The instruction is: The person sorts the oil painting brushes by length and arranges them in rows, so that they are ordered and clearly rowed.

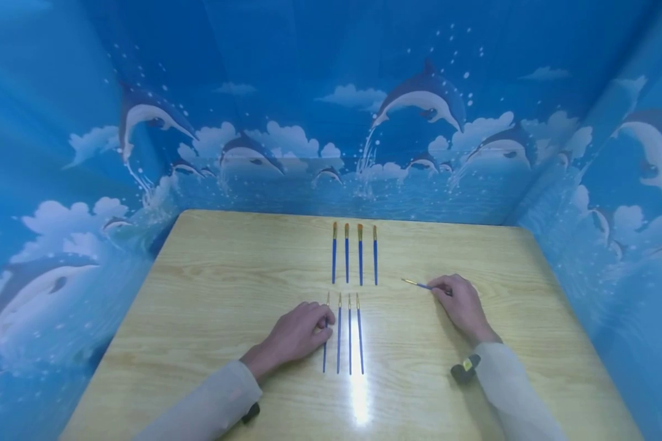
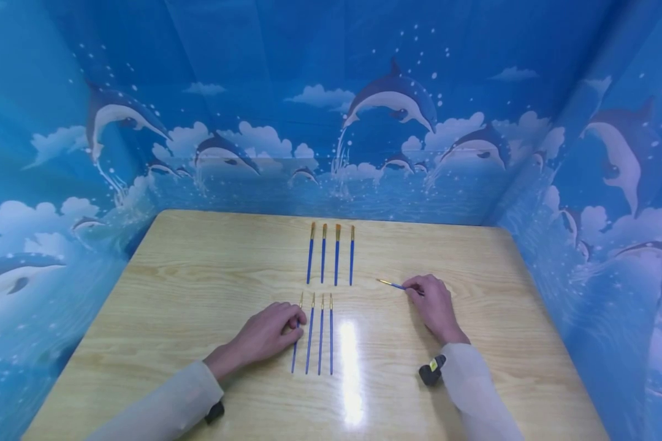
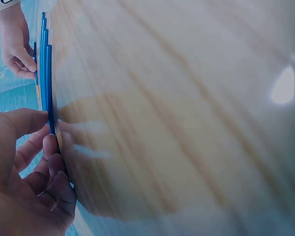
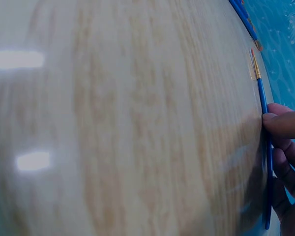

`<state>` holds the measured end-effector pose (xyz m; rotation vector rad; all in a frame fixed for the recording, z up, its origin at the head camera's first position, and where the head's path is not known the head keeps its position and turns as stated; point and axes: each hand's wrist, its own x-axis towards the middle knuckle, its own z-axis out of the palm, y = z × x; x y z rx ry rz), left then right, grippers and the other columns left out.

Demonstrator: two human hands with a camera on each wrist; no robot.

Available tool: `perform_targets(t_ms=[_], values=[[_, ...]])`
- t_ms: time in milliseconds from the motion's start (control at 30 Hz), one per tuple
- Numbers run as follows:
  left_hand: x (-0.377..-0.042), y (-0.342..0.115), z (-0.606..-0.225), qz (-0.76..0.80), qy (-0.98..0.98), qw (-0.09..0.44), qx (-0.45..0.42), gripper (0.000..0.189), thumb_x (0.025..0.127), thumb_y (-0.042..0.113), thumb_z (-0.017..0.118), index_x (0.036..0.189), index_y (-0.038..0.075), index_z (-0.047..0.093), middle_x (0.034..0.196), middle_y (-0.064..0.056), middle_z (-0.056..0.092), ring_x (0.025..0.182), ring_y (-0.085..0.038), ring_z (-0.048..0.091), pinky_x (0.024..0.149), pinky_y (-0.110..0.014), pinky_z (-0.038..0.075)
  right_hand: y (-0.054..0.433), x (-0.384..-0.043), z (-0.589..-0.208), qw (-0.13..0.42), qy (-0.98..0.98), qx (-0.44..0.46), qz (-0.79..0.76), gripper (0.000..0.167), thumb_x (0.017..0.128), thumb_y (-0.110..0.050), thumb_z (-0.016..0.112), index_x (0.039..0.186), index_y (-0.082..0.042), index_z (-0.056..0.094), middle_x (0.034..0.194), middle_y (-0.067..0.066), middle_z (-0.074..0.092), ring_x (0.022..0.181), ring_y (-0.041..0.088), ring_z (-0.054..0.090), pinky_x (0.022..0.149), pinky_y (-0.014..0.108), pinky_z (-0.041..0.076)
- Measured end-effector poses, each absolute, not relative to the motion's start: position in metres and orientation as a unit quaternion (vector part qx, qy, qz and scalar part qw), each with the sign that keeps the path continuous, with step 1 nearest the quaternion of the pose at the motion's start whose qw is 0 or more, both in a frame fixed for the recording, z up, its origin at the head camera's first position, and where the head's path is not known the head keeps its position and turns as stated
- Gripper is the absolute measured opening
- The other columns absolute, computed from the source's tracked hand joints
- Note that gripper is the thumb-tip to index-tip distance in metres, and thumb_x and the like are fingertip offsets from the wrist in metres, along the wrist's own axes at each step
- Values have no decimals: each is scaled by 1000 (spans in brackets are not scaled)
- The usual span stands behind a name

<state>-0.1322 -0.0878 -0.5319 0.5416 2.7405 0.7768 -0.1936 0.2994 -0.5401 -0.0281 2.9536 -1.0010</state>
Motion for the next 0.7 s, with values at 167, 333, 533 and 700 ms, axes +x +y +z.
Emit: perform_targets(t_ms=[167, 333, 533, 700], values=[[-132, -88, -531, 264, 939, 124, 182, 20, 101, 29, 73, 120, 24, 74, 105, 10, 67, 99, -8, 61, 87, -30, 55, 298, -192, -539, 8, 948, -17, -319, 17, 106, -10, 68, 120, -6, 77, 120, 19, 72, 113, 37, 66, 101, 58, 53], [-133, -87, -532, 262, 940, 121, 182, 20, 101, 30, 73, 120, 25, 73, 105, 10, 68, 99, -8, 61, 87, -30, 55, 297, -186, -534, 19, 945, -33, -325, 17, 107, -10, 65, 122, -7, 74, 121, 18, 71, 113, 36, 66, 100, 57, 54], [-133, -87, -531, 263, 940, 122, 182, 19, 101, 30, 74, 120, 25, 74, 105, 11, 68, 98, -7, 60, 87, -29, 55, 292, -177, -528, 39, 938, -42, -342, 20, 111, -11, 58, 128, -7, 67, 128, 19, 72, 123, 40, 67, 107, 62, 54], [-133, -87, -532, 263, 940, 122, 181, 19, 101, 30, 74, 119, 24, 74, 104, 11, 68, 97, -7, 60, 85, -29, 55, 283, -169, -526, 48, 934, -61, -349, 19, 110, -9, 59, 128, -9, 66, 125, 16, 74, 119, 37, 70, 104, 60, 57]])
